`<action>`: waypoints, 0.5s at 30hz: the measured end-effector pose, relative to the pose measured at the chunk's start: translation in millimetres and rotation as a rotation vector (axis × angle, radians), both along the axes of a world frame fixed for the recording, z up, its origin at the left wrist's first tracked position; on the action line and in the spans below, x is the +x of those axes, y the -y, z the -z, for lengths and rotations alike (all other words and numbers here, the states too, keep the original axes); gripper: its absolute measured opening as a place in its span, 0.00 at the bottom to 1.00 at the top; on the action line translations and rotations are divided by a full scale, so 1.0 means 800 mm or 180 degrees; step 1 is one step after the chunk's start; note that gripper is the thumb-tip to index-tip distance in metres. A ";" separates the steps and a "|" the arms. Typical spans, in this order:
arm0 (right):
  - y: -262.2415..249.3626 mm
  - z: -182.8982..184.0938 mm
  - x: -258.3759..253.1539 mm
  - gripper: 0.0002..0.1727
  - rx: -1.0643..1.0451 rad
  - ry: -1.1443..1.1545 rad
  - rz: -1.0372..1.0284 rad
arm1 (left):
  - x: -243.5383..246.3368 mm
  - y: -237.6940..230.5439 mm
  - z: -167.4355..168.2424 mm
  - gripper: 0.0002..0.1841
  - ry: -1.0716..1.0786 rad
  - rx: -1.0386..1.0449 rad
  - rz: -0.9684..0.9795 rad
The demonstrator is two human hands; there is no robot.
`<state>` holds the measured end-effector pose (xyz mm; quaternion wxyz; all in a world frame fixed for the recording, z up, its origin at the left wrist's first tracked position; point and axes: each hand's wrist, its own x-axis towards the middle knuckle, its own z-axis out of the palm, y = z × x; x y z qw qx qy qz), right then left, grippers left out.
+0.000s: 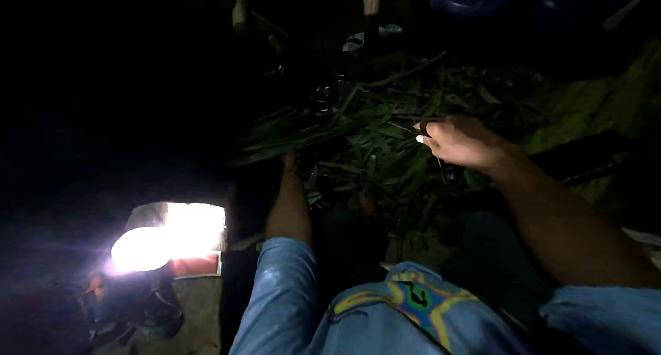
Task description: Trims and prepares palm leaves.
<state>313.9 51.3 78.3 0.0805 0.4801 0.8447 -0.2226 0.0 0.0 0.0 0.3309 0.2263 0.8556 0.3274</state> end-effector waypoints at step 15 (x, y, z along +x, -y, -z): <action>-0.029 0.022 0.003 0.13 0.0289 -0.0150 0.0019 | -0.126 -0.038 0.183 0.33 0.2001 0.1691 -0.2035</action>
